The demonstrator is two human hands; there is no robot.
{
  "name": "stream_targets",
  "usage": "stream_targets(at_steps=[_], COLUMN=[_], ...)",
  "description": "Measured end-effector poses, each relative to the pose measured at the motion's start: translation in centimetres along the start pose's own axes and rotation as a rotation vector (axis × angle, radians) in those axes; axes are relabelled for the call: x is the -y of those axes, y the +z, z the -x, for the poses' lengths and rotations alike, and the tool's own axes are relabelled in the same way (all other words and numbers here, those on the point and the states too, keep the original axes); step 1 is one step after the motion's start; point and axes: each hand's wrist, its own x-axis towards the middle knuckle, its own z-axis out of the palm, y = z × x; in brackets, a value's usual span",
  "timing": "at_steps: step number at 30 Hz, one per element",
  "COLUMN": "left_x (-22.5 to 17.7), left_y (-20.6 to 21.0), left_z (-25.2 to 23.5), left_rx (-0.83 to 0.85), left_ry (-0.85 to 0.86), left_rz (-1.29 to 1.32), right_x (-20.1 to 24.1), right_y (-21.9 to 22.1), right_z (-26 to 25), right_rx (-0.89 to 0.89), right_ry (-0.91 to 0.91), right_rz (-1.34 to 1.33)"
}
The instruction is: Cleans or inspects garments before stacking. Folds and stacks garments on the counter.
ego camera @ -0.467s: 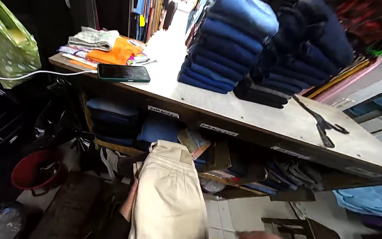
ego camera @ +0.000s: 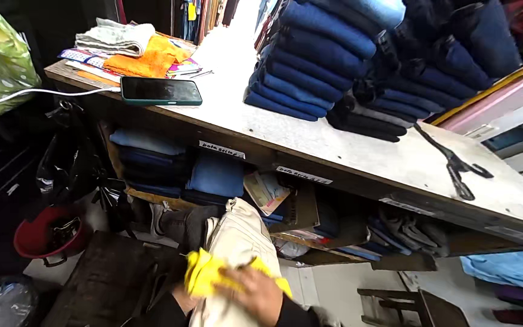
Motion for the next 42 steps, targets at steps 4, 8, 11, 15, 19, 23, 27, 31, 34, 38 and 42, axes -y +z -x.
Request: stream_targets(at_steps=[4,8,11,15,19,23,27,31,34,38,42], left_x=[-4.3,-3.3,-2.8,-3.5,-2.9,-1.8,-3.9,-7.9,-10.6,-8.0,-7.4], left_y=[1.6,1.6,2.2,3.0,2.8,1.6,0.4,0.3,4.0,6.2,4.6], left_z=[2.2,2.0,1.2,0.6,0.2,1.0,1.0,0.4,-0.3,-3.3,-4.3], left_rx=[-0.061,-0.068,-0.037,-0.047,-0.11,-0.143,-0.106,-0.091,-0.016,0.137,0.12], left_ry=[-0.329,-0.261,-0.263,-0.305,-0.3,-0.274,-0.321,-0.15,0.167,0.131,0.004], left_rz=[0.127,0.232,0.235,0.186,0.143,0.192,-0.063,-0.712,-0.881,-0.693,-0.302], right_x=[-10.8,-10.8,-2.9,-4.8,-10.0,-8.6,-7.0,-6.3,-5.9,-3.1,1.2], right_y=[-4.6,-6.5,-3.9,-1.1,-3.9,-7.4,-9.6,-7.7,-4.7,-4.9,-6.8], right_z=[-1.8,-2.0,-3.2,0.7,6.9,10.1,7.6,4.0,2.6,1.6,1.5], right_rx=[0.307,-0.086,-0.138,-0.103,0.344,-0.181,-0.501,-0.312,-0.298,-0.516,-0.337], right_ry=[0.917,0.79,0.34,0.508,1.171,1.07,0.972,1.209,1.358,1.258,0.59], right_rz=[-0.004,-0.054,-0.069,-0.053,-0.143,-0.15,-0.158,-0.471,-0.864,-0.763,-0.391])
